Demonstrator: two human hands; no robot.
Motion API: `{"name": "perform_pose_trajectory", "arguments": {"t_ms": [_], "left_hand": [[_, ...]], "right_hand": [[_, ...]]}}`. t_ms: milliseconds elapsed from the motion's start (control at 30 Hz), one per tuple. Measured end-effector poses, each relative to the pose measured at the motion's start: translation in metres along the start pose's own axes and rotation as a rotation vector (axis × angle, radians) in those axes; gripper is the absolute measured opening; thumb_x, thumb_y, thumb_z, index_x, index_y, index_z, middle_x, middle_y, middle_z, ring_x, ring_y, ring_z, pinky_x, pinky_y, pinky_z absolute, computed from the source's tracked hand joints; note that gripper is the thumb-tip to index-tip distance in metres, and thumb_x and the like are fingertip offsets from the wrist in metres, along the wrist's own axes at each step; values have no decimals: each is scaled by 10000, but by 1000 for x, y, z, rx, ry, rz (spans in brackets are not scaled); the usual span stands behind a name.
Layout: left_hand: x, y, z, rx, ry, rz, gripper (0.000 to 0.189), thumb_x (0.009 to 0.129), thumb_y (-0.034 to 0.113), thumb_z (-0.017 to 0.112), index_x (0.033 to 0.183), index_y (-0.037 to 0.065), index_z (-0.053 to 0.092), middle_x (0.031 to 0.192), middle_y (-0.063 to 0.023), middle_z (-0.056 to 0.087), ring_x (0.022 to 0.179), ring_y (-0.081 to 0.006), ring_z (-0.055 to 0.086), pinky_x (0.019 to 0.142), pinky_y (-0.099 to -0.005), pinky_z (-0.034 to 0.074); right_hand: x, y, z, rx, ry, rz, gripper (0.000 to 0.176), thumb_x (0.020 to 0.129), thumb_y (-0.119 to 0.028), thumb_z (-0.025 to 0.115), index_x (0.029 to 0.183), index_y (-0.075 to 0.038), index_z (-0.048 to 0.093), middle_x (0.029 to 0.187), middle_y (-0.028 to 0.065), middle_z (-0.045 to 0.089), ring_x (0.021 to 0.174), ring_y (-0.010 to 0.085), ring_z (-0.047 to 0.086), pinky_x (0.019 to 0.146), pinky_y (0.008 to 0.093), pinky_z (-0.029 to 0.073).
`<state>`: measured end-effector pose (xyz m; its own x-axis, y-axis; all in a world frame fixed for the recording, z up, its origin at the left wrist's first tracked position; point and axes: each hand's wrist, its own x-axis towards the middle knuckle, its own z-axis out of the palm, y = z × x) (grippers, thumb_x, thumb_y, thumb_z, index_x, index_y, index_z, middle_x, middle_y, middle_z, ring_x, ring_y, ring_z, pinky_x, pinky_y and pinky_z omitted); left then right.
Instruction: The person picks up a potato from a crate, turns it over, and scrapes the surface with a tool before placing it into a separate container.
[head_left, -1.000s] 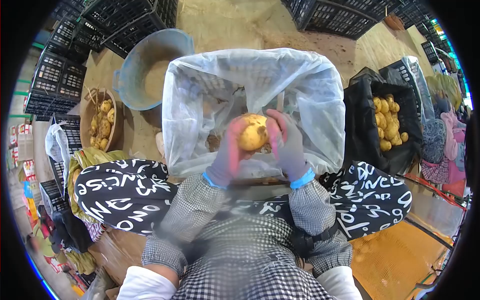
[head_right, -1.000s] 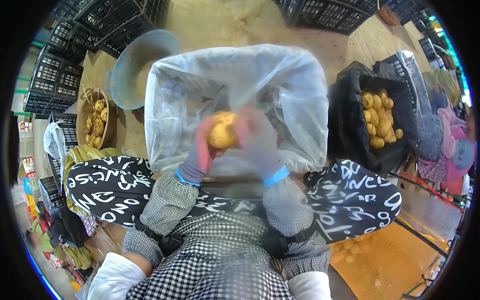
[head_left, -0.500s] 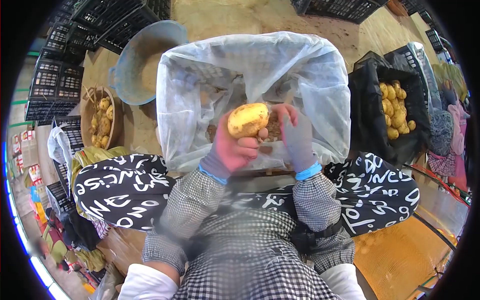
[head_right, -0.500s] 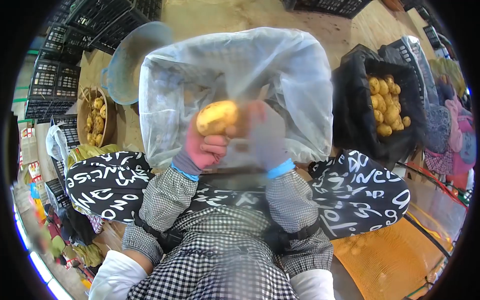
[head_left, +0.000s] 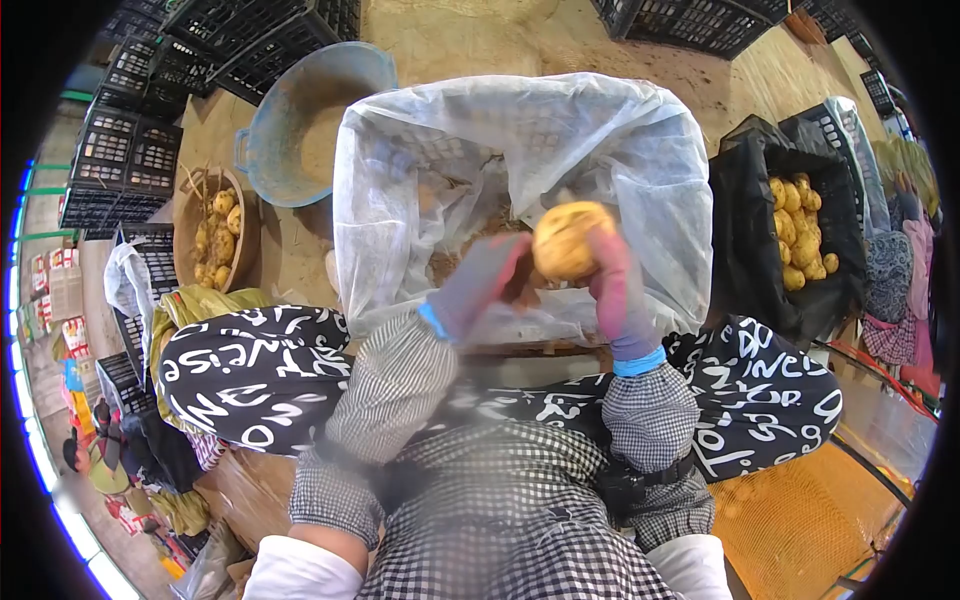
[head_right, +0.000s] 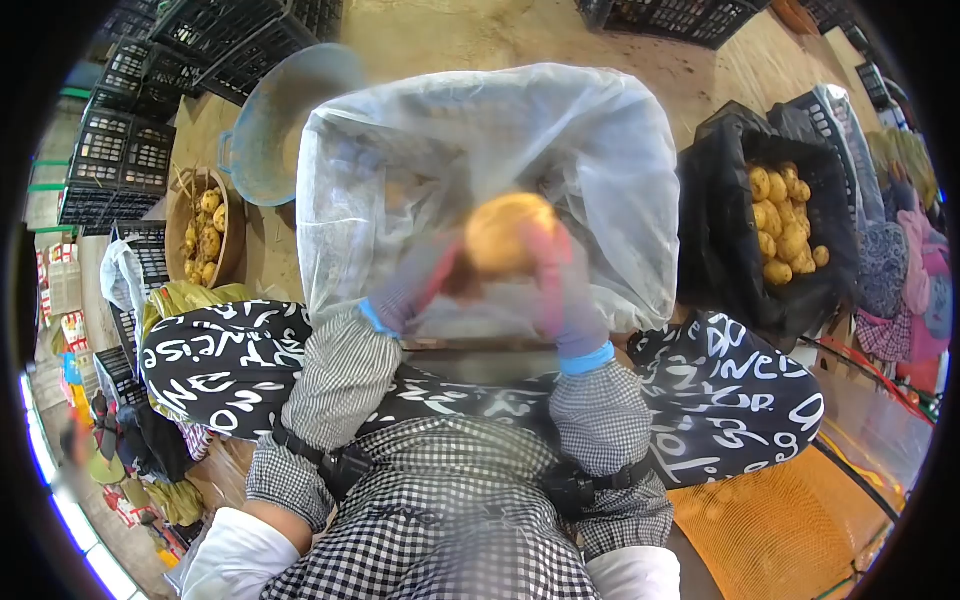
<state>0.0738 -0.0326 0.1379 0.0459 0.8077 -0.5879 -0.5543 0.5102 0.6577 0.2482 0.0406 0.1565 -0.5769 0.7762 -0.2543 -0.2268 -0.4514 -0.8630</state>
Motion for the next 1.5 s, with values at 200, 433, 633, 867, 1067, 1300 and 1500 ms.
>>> {"name": "perform_pose_trajectory", "arguments": {"t_ms": [200,433,633,867,1067,1300,1500], "left_hand": [[92,-11,-95,1817,147,227,377,891,246,556,1218,59,562,1153,-144,596,1073,-263,557,942,-452,364],[178,15,-124,2302,-60,179,472,819,213,601,1267,71,551,1337,-189,532,1298,-290,467,1101,-512,226],[181,57,-135,2210,-80,207,473,821,223,607,1267,78,546,1301,-185,550,1260,-302,495,1068,-498,276],[125,74,-156,2033,-3,161,474,822,235,614,1267,86,541,1258,-181,570,1215,-317,526,1029,-482,334],[151,48,-172,1965,-25,223,476,824,246,620,1267,93,537,1222,-178,587,1177,-329,554,996,-468,384],[151,39,-149,2105,45,-58,478,825,258,627,1266,101,532,1180,-174,608,1133,-343,586,958,-452,443],[123,70,-88,1937,-80,401,614,738,256,751,1268,70,504,1098,-192,634,1025,-326,644,894,-390,512]], "right_hand": [[12,-17,-15,417,326,72,635,909,-562,553,1322,-85,482,1227,130,582,1064,326,608,883,517,542],[7,-16,-20,467,295,33,597,941,-541,518,1311,-73,491,1203,130,609,1026,330,640,865,536,552],[8,-18,-24,414,311,-17,560,977,-486,479,1325,-48,478,1264,135,594,1112,300,623,880,557,549],[12,-27,-18,514,360,-41,564,981,-486,467,1334,-46,468,1269,130,591,1123,300,615,865,550,555],[-11,-66,-38,427,408,-427,639,921,-627,475,1322,-129,487,1198,95,617,969,238,640,684,400,553],[-103,-247,-103,415,722,-812,503,949,-555,494,1209,-126,541,1004,75,639,636,191,633,481,299,538],[-251,-423,-214,-265,529,-1459,320,963,-354,560,1113,-72,550,1113,54,575,1057,218,590,906,379,554]]}}
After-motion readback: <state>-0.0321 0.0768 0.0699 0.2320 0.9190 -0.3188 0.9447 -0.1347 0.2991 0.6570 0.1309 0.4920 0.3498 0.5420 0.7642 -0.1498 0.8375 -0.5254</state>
